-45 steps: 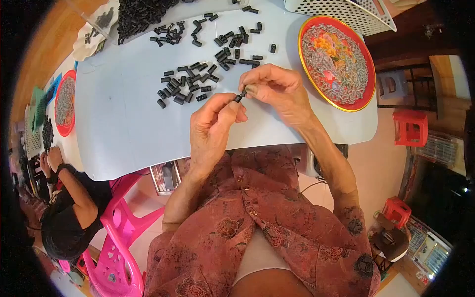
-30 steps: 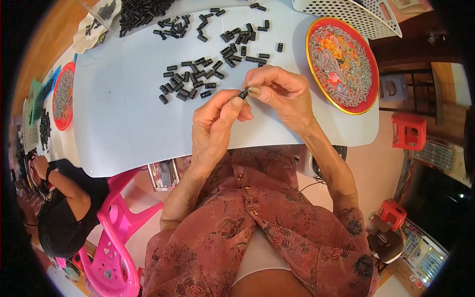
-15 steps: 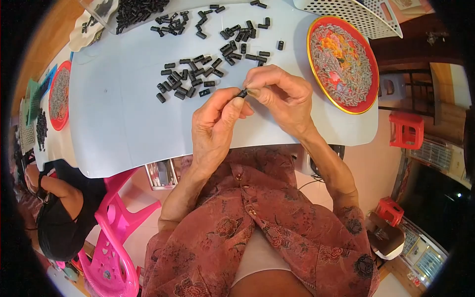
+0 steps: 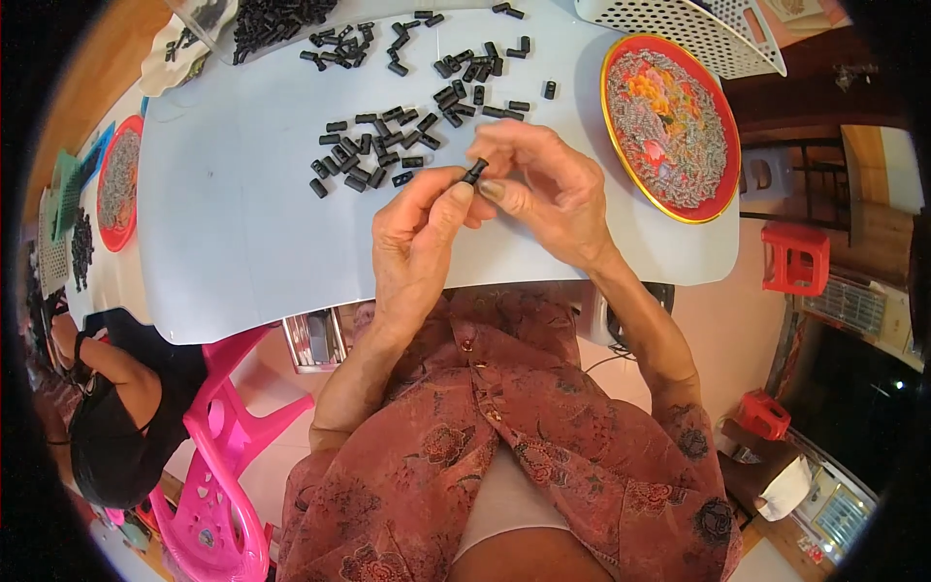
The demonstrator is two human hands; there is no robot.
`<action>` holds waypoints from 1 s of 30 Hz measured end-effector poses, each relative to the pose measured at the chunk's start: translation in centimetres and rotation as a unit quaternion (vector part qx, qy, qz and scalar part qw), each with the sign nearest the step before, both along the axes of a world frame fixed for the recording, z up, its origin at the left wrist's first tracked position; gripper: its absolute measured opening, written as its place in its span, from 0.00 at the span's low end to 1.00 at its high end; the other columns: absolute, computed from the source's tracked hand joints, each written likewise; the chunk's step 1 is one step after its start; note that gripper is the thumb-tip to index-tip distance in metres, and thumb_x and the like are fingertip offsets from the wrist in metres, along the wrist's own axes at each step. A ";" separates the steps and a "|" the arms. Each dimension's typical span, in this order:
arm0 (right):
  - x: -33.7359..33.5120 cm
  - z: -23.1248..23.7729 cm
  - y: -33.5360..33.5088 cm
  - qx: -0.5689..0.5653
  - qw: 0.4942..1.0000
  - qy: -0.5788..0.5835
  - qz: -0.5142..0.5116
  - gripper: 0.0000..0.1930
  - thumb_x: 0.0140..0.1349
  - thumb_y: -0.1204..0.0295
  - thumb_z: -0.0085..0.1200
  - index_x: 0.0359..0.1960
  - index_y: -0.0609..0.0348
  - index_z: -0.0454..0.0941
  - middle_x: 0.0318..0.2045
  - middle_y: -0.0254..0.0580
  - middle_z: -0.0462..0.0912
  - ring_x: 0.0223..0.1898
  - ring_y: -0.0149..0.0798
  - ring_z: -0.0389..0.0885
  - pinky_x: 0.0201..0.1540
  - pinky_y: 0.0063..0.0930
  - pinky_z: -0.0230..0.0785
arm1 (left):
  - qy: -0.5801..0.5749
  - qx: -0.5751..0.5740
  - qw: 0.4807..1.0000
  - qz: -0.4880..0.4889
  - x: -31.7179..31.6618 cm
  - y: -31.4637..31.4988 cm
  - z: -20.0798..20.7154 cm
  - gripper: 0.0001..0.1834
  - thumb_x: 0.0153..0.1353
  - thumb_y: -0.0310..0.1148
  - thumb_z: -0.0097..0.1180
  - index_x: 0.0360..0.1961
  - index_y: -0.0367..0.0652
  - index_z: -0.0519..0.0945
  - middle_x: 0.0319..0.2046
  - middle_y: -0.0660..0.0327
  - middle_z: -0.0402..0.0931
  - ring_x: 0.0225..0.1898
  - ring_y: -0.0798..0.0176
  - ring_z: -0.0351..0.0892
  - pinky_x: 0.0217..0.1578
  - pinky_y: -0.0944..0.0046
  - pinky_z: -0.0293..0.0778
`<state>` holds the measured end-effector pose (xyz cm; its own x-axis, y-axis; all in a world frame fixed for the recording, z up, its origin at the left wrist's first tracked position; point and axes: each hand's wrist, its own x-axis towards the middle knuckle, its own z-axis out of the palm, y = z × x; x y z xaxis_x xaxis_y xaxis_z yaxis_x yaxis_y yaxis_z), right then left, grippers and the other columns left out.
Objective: The person assembles small plastic cord locks by hand, inserting pins and springs into the plastic casings. The person handles plastic bags of components and continues assembling the plastic parts at the table.
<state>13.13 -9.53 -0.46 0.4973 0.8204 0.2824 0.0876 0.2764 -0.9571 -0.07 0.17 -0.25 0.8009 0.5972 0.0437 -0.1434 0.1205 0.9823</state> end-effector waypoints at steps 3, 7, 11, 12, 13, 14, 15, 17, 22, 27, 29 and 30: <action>-0.1 1.2 0.3 -0.013 0.987 -0.152 -0.059 0.22 0.50 0.81 0.60 0.50 0.60 0.75 0.40 0.40 0.80 0.36 0.32 0.78 0.39 0.24 0.72 | -0.012 -0.061 0.998 -0.005 0.0 0.1 -0.3 0.11 0.66 0.29 0.49 0.43 0.33 0.78 0.29 0.60 0.79 0.32 0.71 0.76 0.39 0.71 0.72; -0.7 1.1 0.6 -0.028 0.964 -0.247 -0.095 0.24 0.44 0.82 0.62 0.48 0.57 0.77 0.41 0.40 0.80 0.36 0.33 0.78 0.39 0.26 0.74 | -0.013 -0.116 0.993 0.010 0.5 0.0 0.1 0.10 0.65 0.29 0.50 0.42 0.33 0.78 0.31 0.61 0.80 0.34 0.72 0.76 0.41 0.71 0.71; -1.1 0.8 0.8 -0.010 0.957 -0.258 -0.135 0.23 0.42 0.85 0.61 0.45 0.58 0.79 0.41 0.40 0.79 0.35 0.33 0.78 0.35 0.27 0.75 | -0.009 -0.113 0.993 0.009 0.5 -0.3 -0.2 0.11 0.65 0.29 0.51 0.43 0.33 0.78 0.31 0.62 0.80 0.36 0.74 0.75 0.41 0.72 0.70; -1.1 0.8 0.6 -0.010 0.956 -0.258 -0.137 0.23 0.42 0.85 0.61 0.45 0.58 0.79 0.41 0.40 0.79 0.35 0.33 0.78 0.35 0.27 0.75 | -0.009 -0.113 0.994 0.006 0.5 -0.2 -0.3 0.11 0.65 0.29 0.51 0.43 0.33 0.78 0.31 0.62 0.80 0.36 0.74 0.75 0.41 0.72 0.70; -1.1 0.7 0.5 -0.014 0.962 -0.241 -0.128 0.23 0.42 0.86 0.60 0.44 0.58 0.79 0.40 0.40 0.80 0.35 0.33 0.77 0.33 0.25 0.75 | 0.008 -0.121 0.993 -0.007 0.5 0.1 -0.4 0.11 0.65 0.30 0.51 0.43 0.33 0.78 0.31 0.62 0.80 0.36 0.74 0.75 0.42 0.72 0.69; -1.1 0.6 0.4 -0.018 0.967 -0.224 -0.120 0.23 0.42 0.87 0.60 0.44 0.58 0.79 0.40 0.40 0.80 0.35 0.33 0.77 0.32 0.24 0.74 | 0.024 -0.129 0.991 -0.021 0.5 0.2 -0.4 0.11 0.65 0.30 0.51 0.43 0.33 0.78 0.31 0.62 0.80 0.37 0.74 0.75 0.42 0.72 0.69; -0.9 0.6 0.3 -0.018 0.967 -0.223 -0.121 0.23 0.42 0.87 0.60 0.44 0.58 0.79 0.40 0.40 0.80 0.35 0.33 0.77 0.32 0.24 0.74 | 0.025 -0.129 0.991 -0.022 0.5 0.3 -0.3 0.11 0.65 0.30 0.51 0.43 0.33 0.78 0.31 0.62 0.80 0.37 0.74 0.75 0.42 0.72 0.69; -0.4 0.5 0.3 0.007 0.961 -0.251 -0.113 0.23 0.42 0.87 0.60 0.43 0.58 0.80 0.39 0.40 0.80 0.34 0.33 0.77 0.32 0.23 0.74 | 0.031 -0.122 0.991 -0.045 0.5 0.4 -0.1 0.11 0.65 0.30 0.51 0.43 0.33 0.79 0.30 0.63 0.80 0.35 0.74 0.74 0.40 0.73 0.68; -0.4 1.0 0.2 -0.014 0.969 -0.229 -0.095 0.21 0.45 0.84 0.59 0.45 0.58 0.79 0.39 0.41 0.80 0.36 0.33 0.78 0.33 0.25 0.74 | -0.023 -0.132 0.991 -0.017 0.9 0.0 -0.1 0.11 0.65 0.30 0.51 0.42 0.33 0.79 0.31 0.62 0.80 0.34 0.73 0.74 0.39 0.73 0.68; 0.5 1.5 -0.2 -0.027 0.981 -0.185 -0.048 0.15 0.52 0.82 0.56 0.44 0.63 0.79 0.37 0.44 0.79 0.35 0.32 0.79 0.31 0.23 0.73 | 0.017 -0.065 0.997 -0.023 0.4 0.2 -0.4 0.12 0.66 0.31 0.50 0.42 0.33 0.79 0.32 0.59 0.81 0.34 0.70 0.76 0.41 0.71 0.71; 0.9 1.1 -0.3 -0.052 0.994 -0.096 -0.003 0.11 0.58 0.82 0.52 0.42 0.67 0.80 0.36 0.46 0.79 0.29 0.31 0.80 0.30 0.22 0.73 | 0.000 -0.069 0.997 -0.024 0.7 -0.1 -0.3 0.12 0.66 0.31 0.50 0.42 0.33 0.79 0.32 0.58 0.81 0.34 0.70 0.76 0.41 0.70 0.71; 0.9 1.2 -0.2 -0.052 0.994 -0.096 -0.002 0.11 0.58 0.82 0.52 0.42 0.67 0.80 0.36 0.46 0.79 0.29 0.31 0.80 0.30 0.22 0.73 | 0.001 -0.069 0.997 -0.023 0.7 -0.1 -0.2 0.12 0.66 0.31 0.50 0.42 0.33 0.79 0.32 0.58 0.81 0.34 0.70 0.76 0.41 0.70 0.71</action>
